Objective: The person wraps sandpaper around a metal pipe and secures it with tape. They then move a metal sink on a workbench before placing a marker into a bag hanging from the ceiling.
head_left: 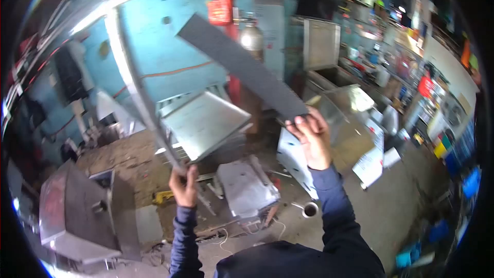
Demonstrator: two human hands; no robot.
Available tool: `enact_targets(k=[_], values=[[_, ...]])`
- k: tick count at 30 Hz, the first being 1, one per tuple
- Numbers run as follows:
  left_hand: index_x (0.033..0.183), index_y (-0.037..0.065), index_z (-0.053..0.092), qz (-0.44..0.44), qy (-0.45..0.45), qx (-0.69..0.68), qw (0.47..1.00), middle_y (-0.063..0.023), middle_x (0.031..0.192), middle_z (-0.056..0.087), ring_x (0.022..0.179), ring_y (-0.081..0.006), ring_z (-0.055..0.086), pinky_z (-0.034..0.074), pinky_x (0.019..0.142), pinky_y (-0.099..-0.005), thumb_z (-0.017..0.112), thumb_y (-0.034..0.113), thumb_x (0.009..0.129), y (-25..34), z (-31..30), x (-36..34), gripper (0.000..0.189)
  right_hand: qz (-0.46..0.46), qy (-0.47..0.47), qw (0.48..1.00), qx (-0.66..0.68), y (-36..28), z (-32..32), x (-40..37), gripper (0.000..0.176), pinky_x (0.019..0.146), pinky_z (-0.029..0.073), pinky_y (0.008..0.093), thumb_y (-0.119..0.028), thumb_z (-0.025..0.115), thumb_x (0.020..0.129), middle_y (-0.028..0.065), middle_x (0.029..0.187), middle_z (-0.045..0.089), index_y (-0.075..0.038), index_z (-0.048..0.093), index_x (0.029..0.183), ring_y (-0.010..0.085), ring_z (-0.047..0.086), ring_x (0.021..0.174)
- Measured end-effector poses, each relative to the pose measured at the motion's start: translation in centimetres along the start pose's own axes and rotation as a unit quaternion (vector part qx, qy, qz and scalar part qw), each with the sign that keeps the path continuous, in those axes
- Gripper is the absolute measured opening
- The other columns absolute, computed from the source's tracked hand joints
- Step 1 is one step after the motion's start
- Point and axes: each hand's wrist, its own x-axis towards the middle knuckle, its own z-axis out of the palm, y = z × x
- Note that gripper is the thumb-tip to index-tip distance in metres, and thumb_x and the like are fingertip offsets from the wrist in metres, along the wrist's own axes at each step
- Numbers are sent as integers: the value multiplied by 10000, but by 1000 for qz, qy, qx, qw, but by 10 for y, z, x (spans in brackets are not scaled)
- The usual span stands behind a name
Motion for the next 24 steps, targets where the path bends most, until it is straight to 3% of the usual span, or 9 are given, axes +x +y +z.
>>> enact_targets(k=[1, 2, 3, 5, 13, 16, 17, 21, 24], values=[[968, 14, 580, 72, -11, 49, 996, 16, 755, 558, 668, -50, 504, 425, 597, -215, 676, 113, 905, -11, -6, 10, 151, 6, -2, 1000, 10, 0, 6, 5, 299, 804, 591, 318, -50, 635, 915, 90, 1024, 656, 15, 569, 1200, 207, 682, 894], [946, 18, 565, 62, -1, -34, 997, 17, 730, 541, 660, -44, 488, 403, 585, -208, 683, 119, 898, 10, 3, 16, 162, 8, -14, 1000, 4, 3, 10, 9, 293, 802, 590, 305, -52, 629, 920, 93, 1042, 658, 15, 569, 1198, 202, 682, 902], [979, 15, 573, 69, -23, 65, 995, 24, 724, 530, 641, -40, 467, 387, 568, -207, 681, 106, 894, 19, -3, 24, 165, 5, -37, 999, 5, 4, 15, 13, 282, 799, 590, 302, -45, 619, 925, 92, 1051, 659, 16, 568, 1196, 204, 683, 908], [1020, 9, 574, 81, -28, 15, 996, 32, 728, 516, 631, -35, 446, 365, 555, -207, 661, 89, 902, 38, 11, 35, 167, 10, -51, 998, 26, 10, 25, 18, 272, 799, 590, 303, -38, 612, 929, 94, 1039, 660, 19, 566, 1191, 204, 683, 911], [1005, 47, 582, 23, -30, -39, 999, 67, 671, 482, 573, -14, 406, 323, 500, -209, 630, 89, 925, 13, 9, 66, 102, 15, -116, 993, 18, 29, 39, 28, 148, 828, 580, 320, -39, 632, 923, 82, 984, 651, 50, 617, 1041, 177, 665, 900], [1020, 48, 586, 46, -17, -33, 998, 61, 690, 505, 569, -16, 439, 354, 493, -210, 634, 99, 927, -1, 6, 69, 115, -48, -98, 990, -88, 36, 31, 27, 133, 811, 540, 284, 0, 667, 883, 85, 1018, 639, 53, 672, 1005, 159, 632, 935], [1038, 49, 582, 45, -22, -20, 999, 61, 708, 523, 576, -23, 448, 359, 496, -217, 637, 107, 929, -9, 3, 68, 135, -123, -115, 969, -182, 37, 25, 32, 130, 801, 521, 259, 8, 678, 868, 92, 1050, 633, 42, 689, 993, 149, 619, 935], [1094, 33, 562, 17, -49, -83, 995, 4, 801, 601, 644, -52, 532, 434, 554, -212, 637, 97, 919, -7, 3, 62, 200, -164, -116, 957, -210, 28, 7, 41, 122, 798, 510, 247, 33, 673, 858, 94, 1053, 631, 37, 697, 978, 141, 611, 954], [1199, 17, 517, 88, -48, -33, 994, 18, 812, 580, 650, -31, 484, 393, 565, -198, 588, 65, 940, 6, 12, 53, 273, -253, -128, 921, -266, 11, 1, 50, 164, 795, 513, 242, 77, 644, 853, 93, 1149, 582, 9, 710, 987, 137, 601, 961]])
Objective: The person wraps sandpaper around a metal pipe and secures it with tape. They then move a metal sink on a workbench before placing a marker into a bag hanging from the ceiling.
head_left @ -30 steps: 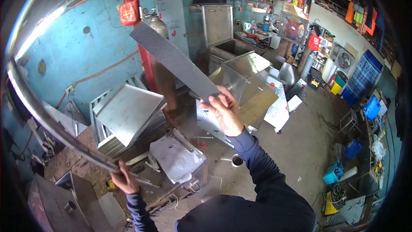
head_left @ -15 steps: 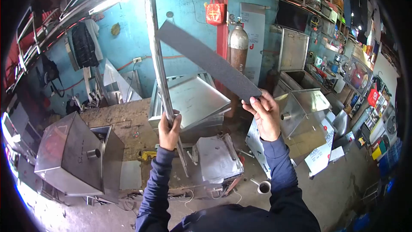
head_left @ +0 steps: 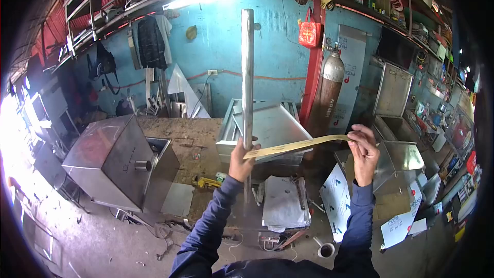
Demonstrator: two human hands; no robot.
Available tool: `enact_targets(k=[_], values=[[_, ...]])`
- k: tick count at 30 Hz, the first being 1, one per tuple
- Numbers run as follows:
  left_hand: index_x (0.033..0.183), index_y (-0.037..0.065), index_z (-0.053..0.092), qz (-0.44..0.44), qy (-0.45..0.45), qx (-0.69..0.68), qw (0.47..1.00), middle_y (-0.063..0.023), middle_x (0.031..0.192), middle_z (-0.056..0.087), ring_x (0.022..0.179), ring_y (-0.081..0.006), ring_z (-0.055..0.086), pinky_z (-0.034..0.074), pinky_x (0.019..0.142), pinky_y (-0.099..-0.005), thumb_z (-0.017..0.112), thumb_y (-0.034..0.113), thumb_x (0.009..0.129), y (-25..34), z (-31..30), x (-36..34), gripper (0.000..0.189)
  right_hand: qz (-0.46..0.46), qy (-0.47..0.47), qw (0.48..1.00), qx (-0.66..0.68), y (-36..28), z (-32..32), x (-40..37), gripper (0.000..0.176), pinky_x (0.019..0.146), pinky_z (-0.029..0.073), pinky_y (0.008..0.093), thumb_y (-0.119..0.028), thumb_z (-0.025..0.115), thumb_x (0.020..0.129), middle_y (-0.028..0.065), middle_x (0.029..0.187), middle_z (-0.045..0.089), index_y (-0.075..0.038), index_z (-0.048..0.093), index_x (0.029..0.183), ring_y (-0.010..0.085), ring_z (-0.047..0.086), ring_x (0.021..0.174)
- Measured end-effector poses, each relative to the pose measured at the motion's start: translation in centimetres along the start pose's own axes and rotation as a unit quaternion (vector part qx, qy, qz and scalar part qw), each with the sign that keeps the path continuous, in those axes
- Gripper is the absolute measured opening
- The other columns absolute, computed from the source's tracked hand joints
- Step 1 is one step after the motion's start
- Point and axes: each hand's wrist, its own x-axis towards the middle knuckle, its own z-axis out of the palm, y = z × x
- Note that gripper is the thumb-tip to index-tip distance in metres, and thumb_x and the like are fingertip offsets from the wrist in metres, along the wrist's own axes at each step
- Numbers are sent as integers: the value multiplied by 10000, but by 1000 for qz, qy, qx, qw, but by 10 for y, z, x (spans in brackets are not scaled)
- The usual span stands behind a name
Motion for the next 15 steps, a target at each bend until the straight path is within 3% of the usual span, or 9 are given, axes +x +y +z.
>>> enact_targets(k=[3, 7, 9, 11, 12, 15], values=[[1230, 10, 507, -11, -18, 31, 999, 24, 789, 555, 650, -30, 474, 385, 570, -197, 590, 90, 943, 23, 6, -8, 309, -37, 7, 991, -131, 5, -28, 10, 233, 741, 507, 231, 97, 612, 847, 78, 1166, 538, -9, 719, 1025, 114, 575, 902], [1241, -1, 502, -24, -44, 52, 997, 41, 738, 495, 647, -37, 452, 368, 565, -205, 595, 168, 952, 18, 8, -14, 347, 17, 29, 998, -46, 9, -38, 17, 228, 695, 490, 219, 87, 588, 874, 66, 1052, 587, -3, 716, 1041, 113, 586, 817], [1221, -4, 515, 14, -39, 13, 999, 30, 702, 471, 632, -51, 440, 354, 558, -217, 525, 249, 998, 14, 14, -18, 337, 44, 20, 999, -19, 5, -31, 19, 230, 681, 474, 200, 76, 587, 885, 51, 977, 636, 8, 703, 1071, 93, 596, 791], [1191, -7, 533, -15, -41, -25, 999, 8, 678, 456, 622, -69, 443, 350, 552, -237, 417, 305, 1040, 27, 21, -22, 366, 15, -19, 996, -81, 7, -30, 21, 255, 684, 459, 183, 71, 603, 876, 49, 1044, 648, 6, 691, 1105, 67, 596, 850], [1158, -11, 546, -22, -44, 29, 998, -12, 671, 457, 610, -85, 437, 356, 554, -253, 347, 338, 1058, 35, 25, -23, 413, 24, -11, 997, -71, 0, -22, 22, 275, 669, 435, 167, 72, 607, 871, 40, 1060, 652, 3, 684, 1126, 47, 578, 871], [1153, -7, 544, -21, -40, 65, 997, -11, 676, 473, 605, -96, 441, 362, 556, -260, 346, 340, 1058, 28, 35, -30, 411, 48, -34, 998, 19, -15, 2, 28, 322, 807, 509, 212, 93, 556, 880, 74, 1106, 625, 18, 653, 1177, 116, 616, 978]])
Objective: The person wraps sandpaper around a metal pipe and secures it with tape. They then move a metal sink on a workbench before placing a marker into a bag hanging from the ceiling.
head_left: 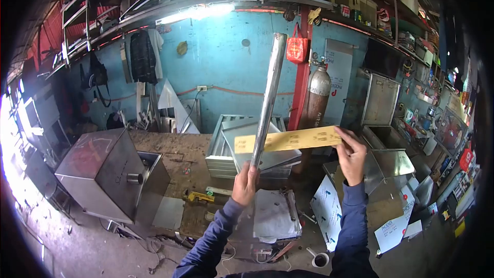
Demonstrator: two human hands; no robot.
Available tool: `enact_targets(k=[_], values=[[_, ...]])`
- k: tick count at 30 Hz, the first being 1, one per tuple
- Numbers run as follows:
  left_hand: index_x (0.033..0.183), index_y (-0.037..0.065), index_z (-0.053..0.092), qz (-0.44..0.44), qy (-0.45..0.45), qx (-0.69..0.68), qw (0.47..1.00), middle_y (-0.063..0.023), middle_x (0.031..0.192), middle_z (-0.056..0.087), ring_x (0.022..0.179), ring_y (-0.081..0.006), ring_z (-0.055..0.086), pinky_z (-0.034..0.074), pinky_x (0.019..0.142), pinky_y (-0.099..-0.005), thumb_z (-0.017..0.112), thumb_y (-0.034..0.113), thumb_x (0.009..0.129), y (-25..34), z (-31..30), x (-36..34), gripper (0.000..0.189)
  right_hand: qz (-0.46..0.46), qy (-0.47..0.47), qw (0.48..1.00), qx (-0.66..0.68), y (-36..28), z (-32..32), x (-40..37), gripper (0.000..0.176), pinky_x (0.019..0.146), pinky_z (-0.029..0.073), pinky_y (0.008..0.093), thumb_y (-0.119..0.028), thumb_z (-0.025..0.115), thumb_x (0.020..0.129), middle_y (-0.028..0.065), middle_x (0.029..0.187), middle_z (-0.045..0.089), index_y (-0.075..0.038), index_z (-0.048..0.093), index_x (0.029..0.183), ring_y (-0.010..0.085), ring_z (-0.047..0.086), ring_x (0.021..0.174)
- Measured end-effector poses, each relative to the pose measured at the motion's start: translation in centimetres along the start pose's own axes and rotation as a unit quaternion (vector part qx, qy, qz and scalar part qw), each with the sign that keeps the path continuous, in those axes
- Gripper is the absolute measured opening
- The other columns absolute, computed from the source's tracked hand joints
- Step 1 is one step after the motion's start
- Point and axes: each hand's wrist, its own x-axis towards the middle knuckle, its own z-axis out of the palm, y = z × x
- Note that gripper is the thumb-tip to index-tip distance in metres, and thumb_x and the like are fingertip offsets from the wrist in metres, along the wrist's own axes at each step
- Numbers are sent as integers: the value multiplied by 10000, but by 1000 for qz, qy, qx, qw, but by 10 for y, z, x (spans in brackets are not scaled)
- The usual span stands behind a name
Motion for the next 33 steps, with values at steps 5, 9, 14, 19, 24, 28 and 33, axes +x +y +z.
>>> enact_targets(k=[5, 9, 14, 19, 24, 28, 33], values=[[1016, 3, 515, 18, 18, 24, 999, -29, 653, 485, 578, -118, 445, 379, 548, -281, 375, 283, 1055, 10, 18, -8, 315, 21, -39, 992, 117, -23, 35, 18, 321, 838, 565, 264, 36, 545, 937, 96, 1138, 610, 51, 587, 1255, 146, 625, 1011], [1035, 3, 499, 48, 28, 45, 997, -89, 645, 513, 554, -186, 495, 411, 540, -317, 436, 215, 1033, 4, 22, -12, 221, 21, 54, 992, 114, -26, 63, 32, 331, 823, 568, 258, -15, 625, 920, 78, 1079, 642, 32, 596, 1247, 119, 642, 940], [998, -7, 493, 43, 64, 80, 994, -90, 636, 534, 544, -175, 509, 414, 534, -328, 442, 179, 1019, 17, 20, -16, 194, -19, 96, 978, 185, -45, 87, 42, 402, 822, 525, 228, -29, 653, 910, 77, 1046, 670, 39, 541, 1289, 101, 636, 925], [1156, -35, 532, 138, 145, 208, 957, -233, 680, 579, 570, -408, 602, 452, 513, -431, 560, 128, 941, 35, -31, -19, 272, 79, 55, 974, 206, -15, 67, 2, 282, 786, 502, 226, -78, 690, 894, 54, 1021, 668, 25, 621, 1147, 79, 618, 893], [1188, 3, 564, 56, 111, 314, 941, -227, 884, 663, 732, -368, 674, 513, 640, -366, 604, 161, 936, 67, -83, -50, 300, 181, 190, 949, 174, 31, -13, -98, 231, 908, 484, 307, -90, 669, 903, 84, 1068, 644, 0, 613, 1108, 156, 609, 992], [1178, 29, 598, -7, 23, 353, 935, -217, 951, 672, 788, -361, 683, 529, 661, -384, 656, 201, 907, 5, -92, -85, 326, 261, 297, 915, 82, 56, -111, -208, 286, 994, 460, 367, -132, 611, 948, 115, 1144, 609, 26, 578, 1185, 210, 582, 1086], [1175, 105, 612, -67, -111, 421, 898, -144, 987, 674, 811, -355, 673, 538, 643, -427, 670, 286, 889, -117, -58, -129, 343, 390, 345, 853, 48, 54, -159, -318, 299, 992, 449, 289, -154, 603, 961, 68, 1187, 608, 0, 575, 1216, 154, 569, 1105]])
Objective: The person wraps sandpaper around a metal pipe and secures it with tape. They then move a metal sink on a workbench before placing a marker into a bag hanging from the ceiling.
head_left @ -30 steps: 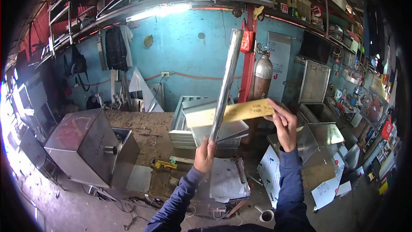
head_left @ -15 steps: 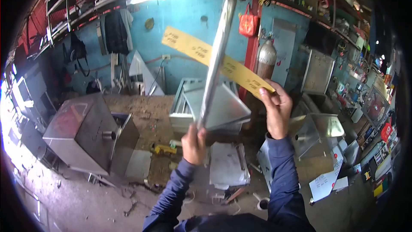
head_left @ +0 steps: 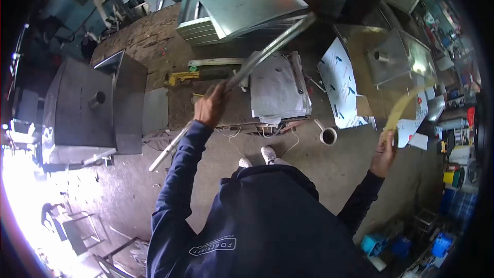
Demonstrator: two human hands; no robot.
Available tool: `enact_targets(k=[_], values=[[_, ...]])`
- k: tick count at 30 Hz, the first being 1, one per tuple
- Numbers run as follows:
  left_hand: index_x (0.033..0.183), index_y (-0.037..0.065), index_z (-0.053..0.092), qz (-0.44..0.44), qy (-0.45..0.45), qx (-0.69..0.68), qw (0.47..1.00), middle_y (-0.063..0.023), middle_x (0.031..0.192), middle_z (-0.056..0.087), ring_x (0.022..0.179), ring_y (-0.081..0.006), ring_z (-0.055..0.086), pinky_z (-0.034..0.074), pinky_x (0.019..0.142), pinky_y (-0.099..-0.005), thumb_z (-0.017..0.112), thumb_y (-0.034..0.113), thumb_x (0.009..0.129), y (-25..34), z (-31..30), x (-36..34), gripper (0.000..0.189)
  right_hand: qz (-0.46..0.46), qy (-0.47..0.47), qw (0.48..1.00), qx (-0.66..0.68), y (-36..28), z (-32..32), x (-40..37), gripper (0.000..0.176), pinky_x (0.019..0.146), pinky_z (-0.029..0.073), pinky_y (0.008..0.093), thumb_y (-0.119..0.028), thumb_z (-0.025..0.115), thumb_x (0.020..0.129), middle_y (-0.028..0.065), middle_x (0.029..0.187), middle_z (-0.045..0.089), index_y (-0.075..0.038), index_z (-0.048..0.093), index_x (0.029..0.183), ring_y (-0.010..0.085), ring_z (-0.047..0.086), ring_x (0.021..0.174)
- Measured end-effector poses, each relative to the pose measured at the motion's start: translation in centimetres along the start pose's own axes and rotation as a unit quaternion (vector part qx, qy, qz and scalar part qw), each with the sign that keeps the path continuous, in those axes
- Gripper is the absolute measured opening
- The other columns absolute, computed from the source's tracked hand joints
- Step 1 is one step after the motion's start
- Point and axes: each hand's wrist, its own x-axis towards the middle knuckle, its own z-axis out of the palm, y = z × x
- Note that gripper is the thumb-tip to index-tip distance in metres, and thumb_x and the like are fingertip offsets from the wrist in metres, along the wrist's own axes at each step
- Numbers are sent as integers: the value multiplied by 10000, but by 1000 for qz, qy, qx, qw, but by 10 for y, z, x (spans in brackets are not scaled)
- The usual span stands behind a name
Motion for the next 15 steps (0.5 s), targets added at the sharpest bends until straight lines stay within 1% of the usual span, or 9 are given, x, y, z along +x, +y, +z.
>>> enact_targets(k=[1, 3, 5, 7, 10, 11, 13, 14, 15], values=[[1184, 124, 604, 30, -21, 4, 999, -142, 988, 665, 808, -362, 668, 534, 635, -437, 659, 310, 894, -8, 27, -1, 349, 0, 12, 1000, -1, 6, -6, -7, 299, 992, 449, 289, -154, 603, 961, 68, 1187, 608, 0, 575, 1216, 154, 569, 1105], [1194, 143, 596, 68, -50, 6, 996, -139, 989, 657, 806, -370, 663, 530, 626, -447, 647, 334, 898, -13, 70, 2, 356, 73, -62, 994, -58, 13, -8, -23, 298, 932, 477, 273, -136, 614, 949, 55, 1152, 613, -8, 570, 1214, 139, 577, 1062], [1206, 163, 577, 68, -112, 51, 990, -142, 970, 636, 794, -380, 654, 522, 612, -464, 629, 345, 906, -10, 106, 5, 355, 90, -23, 996, -16, 15, 7, -46, 315, 881, 491, 259, -121, 624, 936, 59, 1112, 614, 3, 557, 1218, 137, 590, 1039], [1201, 185, 569, 78, -108, 24, 991, -134, 944, 610, 804, -373, 642, 515, 626, -477, 627, 347, 903, -11, 140, 5, 344, 147, -34, 989, -8, 23, 10, -57, 317, 851, 488, 254, -118, 628, 930, 69, 1100, 613, 10, 554, 1210, 140, 603, 1020], [1189, 190, 579, 93, -132, 106, 981, -89, 926, 568, 940, -295, 599, 495, 739, -448, 652, 319, 869, -11, 170, 3, 353, 185, -54, 981, -30, 36, 5, -68, 347, 849, 494, 268, -140, 649, 918, 97, 1107, 614, 34, 544, 1199, 154, 614, 1013], [1189, 190, 579, 95, -135, 103, 981, -89, 926, 568, 940, -295, 599, 495, 739, -448, 652, 319, 869, -11, 176, 2, 353, 184, -49, 981, -32, 41, 5, -69, 347, 849, 494, 268, -140, 649, 918, 97, 1107, 614, 34, 544, 1199, 154, 614, 1013], [1260, 237, 578, 42, -132, 175, 975, -80, 1082, 595, 1033, -302, 572, 485, 821, -464, 664, 269, 859, -11, 188, -1, 411, 219, -94, 968, -79, 47, 9, -71, 371, 840, 512, 277, -147, 664, 903, 120, 1098, 617, 56, 537, 1187, 168, 627, 986], [1312, 225, 540, 24, -118, 177, 977, -97, 1191, 548, 1126, -329, 518, 444, 894, -492, 682, 243, 834, -13, 192, -4, 499, 218, -92, 968, -82, 49, 15, -72, 371, 840, 512, 277, -147, 664, 903, 120, 1098, 617, 56, 537, 1187, 168, 627, 986], [1312, 225, 540, 21, -120, 174, 977, -97, 1191, 548, 1126, -329, 518, 444, 894, -492, 682, 243, 834, -13, 193, -6, 499, 224, -111, 962, -111, 50, 27, -73, 353, 822, 515, 273, -136, 674, 891, 109, 1052, 625, 54, 555, 1163, 157, 625, 950]])
